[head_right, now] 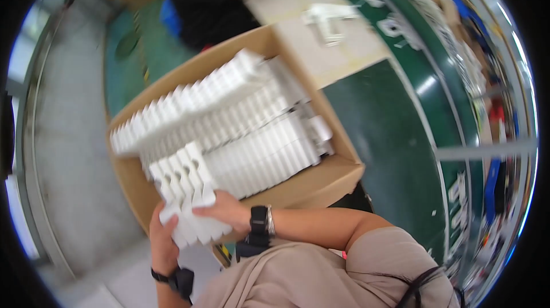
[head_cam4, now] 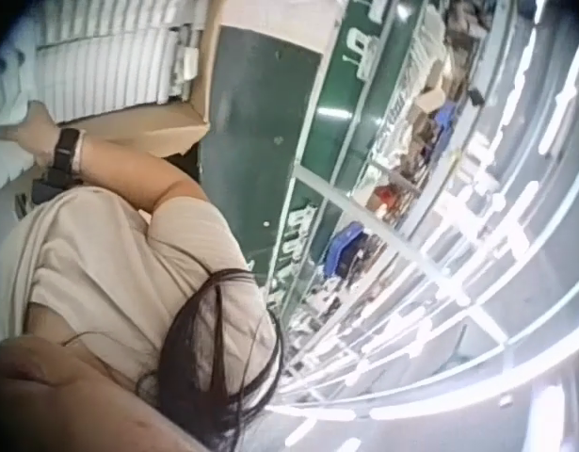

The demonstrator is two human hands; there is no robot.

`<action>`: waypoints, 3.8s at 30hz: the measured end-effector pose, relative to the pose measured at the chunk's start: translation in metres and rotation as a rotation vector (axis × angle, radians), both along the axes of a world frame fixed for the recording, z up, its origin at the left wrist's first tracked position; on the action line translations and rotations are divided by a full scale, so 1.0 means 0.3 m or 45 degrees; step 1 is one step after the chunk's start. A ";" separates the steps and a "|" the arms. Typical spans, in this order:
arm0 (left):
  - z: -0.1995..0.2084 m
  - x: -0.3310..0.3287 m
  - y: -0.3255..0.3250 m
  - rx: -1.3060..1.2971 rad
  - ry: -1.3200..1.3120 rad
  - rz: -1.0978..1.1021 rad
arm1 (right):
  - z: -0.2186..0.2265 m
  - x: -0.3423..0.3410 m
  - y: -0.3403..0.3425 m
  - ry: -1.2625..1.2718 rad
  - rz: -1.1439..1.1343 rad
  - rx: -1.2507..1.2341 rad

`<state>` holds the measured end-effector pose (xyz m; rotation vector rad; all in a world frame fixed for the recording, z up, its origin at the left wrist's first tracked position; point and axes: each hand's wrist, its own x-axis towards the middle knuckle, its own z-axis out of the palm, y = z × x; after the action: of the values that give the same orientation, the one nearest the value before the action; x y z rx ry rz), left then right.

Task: Assembling the internal components into a white plastic electronic casing.

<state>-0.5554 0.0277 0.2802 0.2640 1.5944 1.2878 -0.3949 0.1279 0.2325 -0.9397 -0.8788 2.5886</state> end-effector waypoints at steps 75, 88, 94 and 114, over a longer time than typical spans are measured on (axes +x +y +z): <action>-0.299 1.190 1.791 0.132 0.637 -1.447 | -0.555 1.362 1.078 -0.598 -0.828 1.230; -0.507 1.184 1.917 0.542 0.822 -0.567 | -0.578 1.307 1.175 -1.365 -0.381 0.988; -0.568 1.135 1.847 0.346 0.755 -0.592 | -0.617 1.353 1.110 -1.082 -0.751 1.172; -0.288 0.897 1.347 0.686 0.967 -0.967 | -0.568 1.421 1.057 -1.368 -0.509 0.983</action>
<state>-0.2863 0.4319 0.1939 1.6802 1.4376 1.0034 0.0313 0.4450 0.0622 -1.9297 -1.5200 1.0880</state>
